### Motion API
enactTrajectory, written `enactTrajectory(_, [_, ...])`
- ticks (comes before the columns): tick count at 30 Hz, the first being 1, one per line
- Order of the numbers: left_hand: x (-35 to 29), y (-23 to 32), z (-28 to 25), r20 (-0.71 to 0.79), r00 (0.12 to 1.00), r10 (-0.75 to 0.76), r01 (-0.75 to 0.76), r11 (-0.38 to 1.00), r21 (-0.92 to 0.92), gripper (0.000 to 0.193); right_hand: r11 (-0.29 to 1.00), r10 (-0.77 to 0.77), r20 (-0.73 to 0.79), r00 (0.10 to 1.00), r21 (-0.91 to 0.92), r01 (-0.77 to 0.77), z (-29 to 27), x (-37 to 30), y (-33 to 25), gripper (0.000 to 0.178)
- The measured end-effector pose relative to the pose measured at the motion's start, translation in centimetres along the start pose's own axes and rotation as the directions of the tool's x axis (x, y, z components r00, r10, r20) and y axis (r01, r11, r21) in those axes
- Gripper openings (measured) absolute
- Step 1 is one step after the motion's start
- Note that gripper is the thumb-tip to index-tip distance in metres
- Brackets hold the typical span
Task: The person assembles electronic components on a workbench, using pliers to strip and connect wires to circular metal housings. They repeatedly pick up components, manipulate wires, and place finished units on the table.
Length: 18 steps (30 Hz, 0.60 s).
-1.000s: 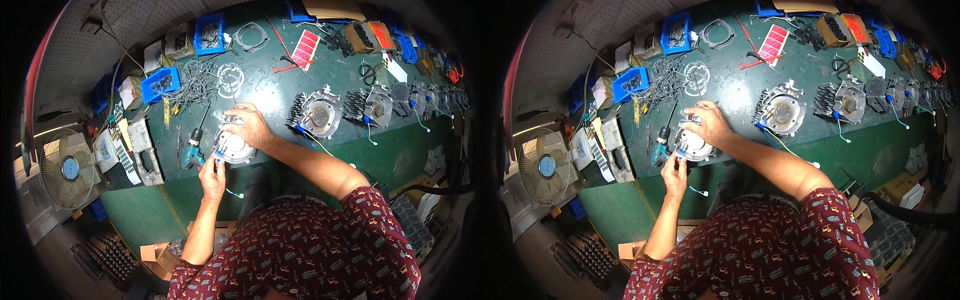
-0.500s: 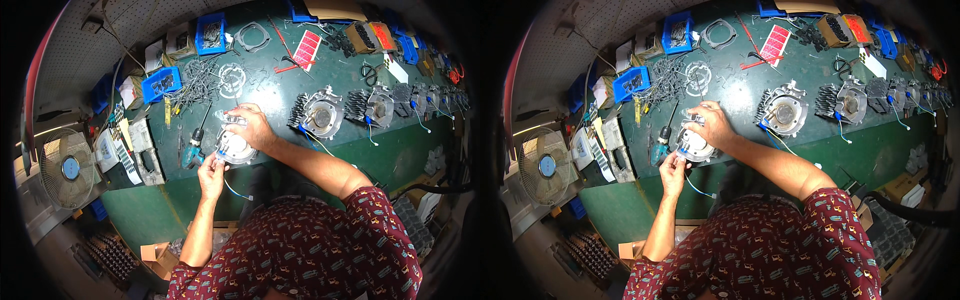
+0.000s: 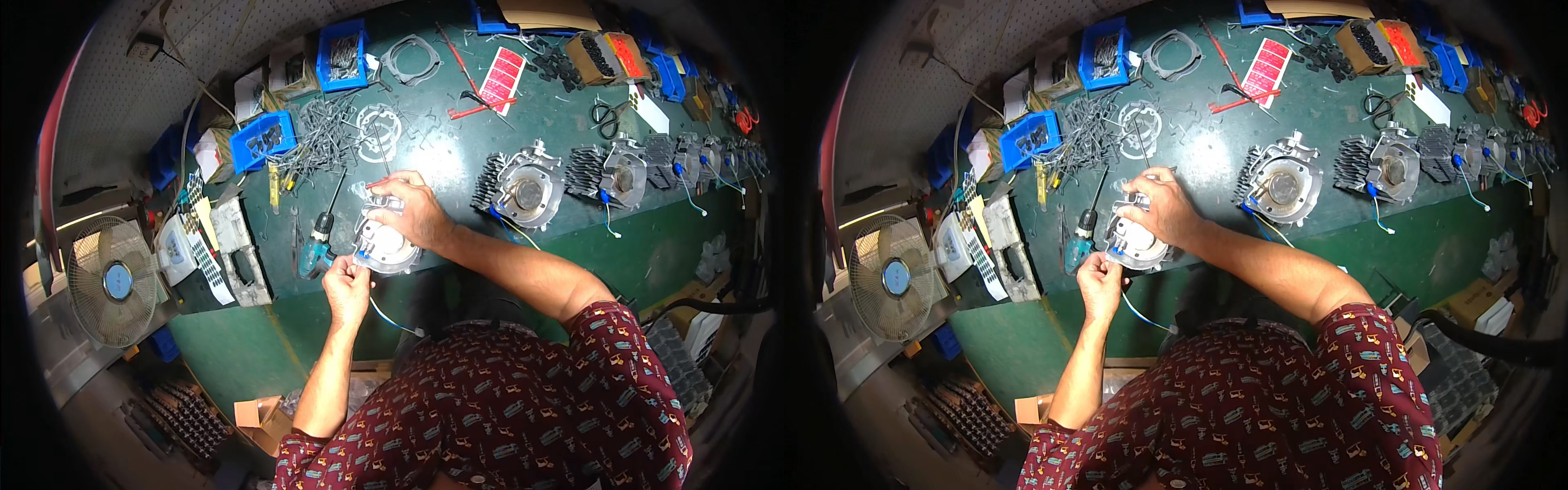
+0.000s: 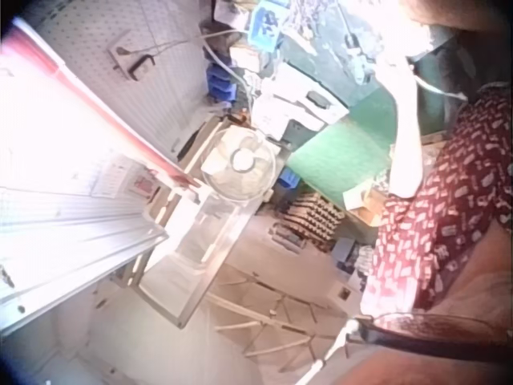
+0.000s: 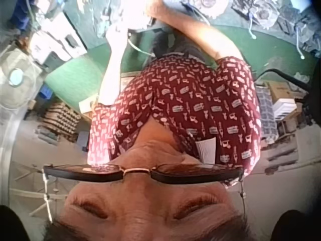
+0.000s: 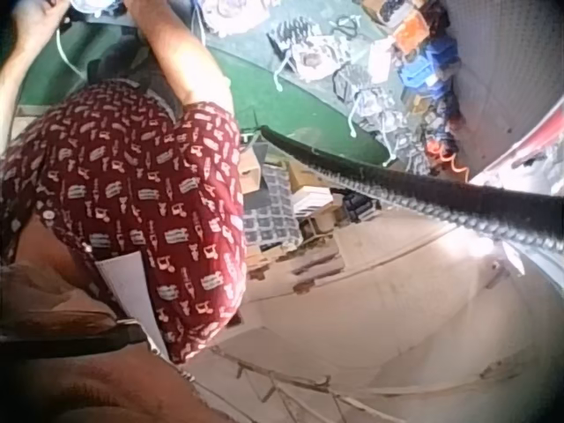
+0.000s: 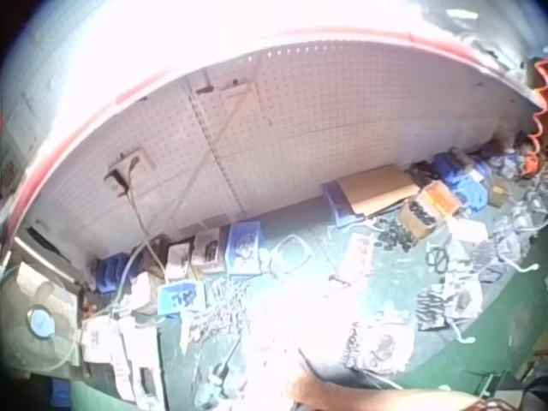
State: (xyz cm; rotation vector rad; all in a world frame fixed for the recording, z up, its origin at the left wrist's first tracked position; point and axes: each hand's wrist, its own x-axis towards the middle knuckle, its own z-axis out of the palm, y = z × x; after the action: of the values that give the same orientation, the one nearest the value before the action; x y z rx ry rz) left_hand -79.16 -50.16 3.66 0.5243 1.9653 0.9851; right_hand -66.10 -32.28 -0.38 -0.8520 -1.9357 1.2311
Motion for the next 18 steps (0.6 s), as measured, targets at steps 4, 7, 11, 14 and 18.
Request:
enactTrajectory(4, [0.3, 0.95, 0.06, -0.004, 1.0, 0.004, -0.003, 0.997, 0.076, 0.008, 1.0, 0.011, 0.022, 1.0, -0.022, -0.011, -0.14, -0.04, -0.17, 0.04])
enactTrajectory(7, [0.42, 0.68, -0.18, 0.025, 1.0, 0.003, -0.003, 1.0, -0.011, 0.008, 1.0, 0.002, 0.011, 1.0, -0.026, -0.002, -0.1, -0.04, -0.42, 0.041])
enactTrajectory(11, [0.23, 0.59, -0.04, 0.035, 0.998, -0.053, 0.056, 0.996, -0.065, 0.011, 0.999, -0.039, -0.029, 0.999, -0.012, 0.039, 0.2, -0.47, -0.46, 0.04])
enactTrajectory(14, [-0.01, 0.74, -0.05, 0.031, 0.999, -0.039, 0.042, 0.996, -0.084, 0.012, 0.999, -0.022, -0.05, 0.999, -0.024, 0.021, 0.31, -0.46, -0.23, 0.04])
enactTrajectory(18, [-0.07, 0.39, 0.13, 0.008, 0.997, 0.078, -0.078, 0.997, 0.028, 0.008, 1.0, -0.017, -0.058, 0.998, 0.01, 0.017, 0.38, -0.57, -0.3, 0.04])
